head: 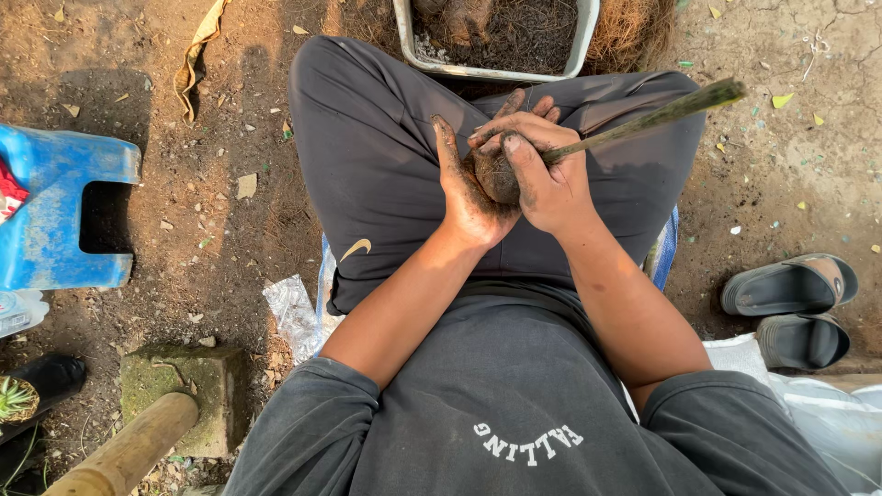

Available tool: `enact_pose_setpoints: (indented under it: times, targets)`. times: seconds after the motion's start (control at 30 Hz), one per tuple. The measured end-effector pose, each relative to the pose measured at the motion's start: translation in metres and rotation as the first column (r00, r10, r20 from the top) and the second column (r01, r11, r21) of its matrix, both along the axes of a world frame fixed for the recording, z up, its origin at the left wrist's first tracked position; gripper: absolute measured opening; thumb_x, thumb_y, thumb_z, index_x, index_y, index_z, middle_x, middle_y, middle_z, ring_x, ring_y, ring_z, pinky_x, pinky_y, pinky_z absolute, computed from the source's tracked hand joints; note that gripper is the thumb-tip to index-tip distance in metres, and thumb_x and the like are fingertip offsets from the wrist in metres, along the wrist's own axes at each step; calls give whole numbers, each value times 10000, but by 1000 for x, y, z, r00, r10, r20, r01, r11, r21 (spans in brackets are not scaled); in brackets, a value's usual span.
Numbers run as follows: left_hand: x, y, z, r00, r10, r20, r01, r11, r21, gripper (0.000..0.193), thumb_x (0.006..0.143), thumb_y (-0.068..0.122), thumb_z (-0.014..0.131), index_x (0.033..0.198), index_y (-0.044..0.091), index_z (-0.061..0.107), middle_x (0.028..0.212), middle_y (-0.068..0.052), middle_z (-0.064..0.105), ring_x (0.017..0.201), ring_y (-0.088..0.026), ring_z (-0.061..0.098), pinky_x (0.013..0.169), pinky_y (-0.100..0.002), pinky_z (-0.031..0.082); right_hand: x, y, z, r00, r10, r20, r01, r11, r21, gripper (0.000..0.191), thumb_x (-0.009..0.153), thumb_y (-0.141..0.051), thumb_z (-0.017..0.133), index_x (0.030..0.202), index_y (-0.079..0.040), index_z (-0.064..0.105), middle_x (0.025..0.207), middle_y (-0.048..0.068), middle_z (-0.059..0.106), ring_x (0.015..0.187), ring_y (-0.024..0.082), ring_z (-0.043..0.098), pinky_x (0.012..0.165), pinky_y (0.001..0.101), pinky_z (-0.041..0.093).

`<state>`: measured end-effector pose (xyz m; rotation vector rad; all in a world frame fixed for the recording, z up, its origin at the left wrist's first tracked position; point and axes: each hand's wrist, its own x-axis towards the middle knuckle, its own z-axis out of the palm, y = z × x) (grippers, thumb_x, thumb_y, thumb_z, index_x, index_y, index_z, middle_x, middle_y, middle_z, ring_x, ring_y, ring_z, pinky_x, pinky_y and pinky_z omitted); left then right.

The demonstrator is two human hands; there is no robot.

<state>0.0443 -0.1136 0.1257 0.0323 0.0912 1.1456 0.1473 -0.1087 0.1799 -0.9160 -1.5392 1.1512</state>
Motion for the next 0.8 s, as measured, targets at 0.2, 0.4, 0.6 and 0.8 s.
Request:
enact_pose_setpoints:
  times: [0.2,0.4,0.6,0.8]
  targets:
    - [1,4,-5,999,-50,-1,50,999,-16,1055,940,898,180,1622,100,276,1578,-213,399,1518,-337,358,1243,-499,378,7,3,1,998,-7,70,8,1000,-9,340,1110,-224,546,1102,76,705,1073,124,733,1009,165,682,962,294,539]
    - [4,20,-29,944,127,-306,-144,989,-36,716,1095,625,192,1540,105,404,1518,-145,474,1421,-309,462,1206,-495,399,10,20,1,991,-112,-70,91,962,-257,221,1080,-148,636,1162,49,693,1088,88,722,1015,129,668,964,272,536]
    - [-2,18,-40,909,156,-387,-120,986,115,640,1175,546,299,1488,32,517,1438,-167,563,1349,-274,538,1176,-454,451,16,25,13,992,-45,115,49,998,-36,494,902,-84,799,1303,71,557,1224,149,643,1166,219,636,1071,355,492]
    - [-11,32,-40,903,61,-425,-80,996,-28,398,1089,358,573,1354,64,528,1262,-107,606,1164,-222,622,990,-426,560,26,19,-10,983,-177,45,183,957,-226,396,1027,-179,714,1343,39,617,1285,119,683,1235,206,649,1117,348,528]
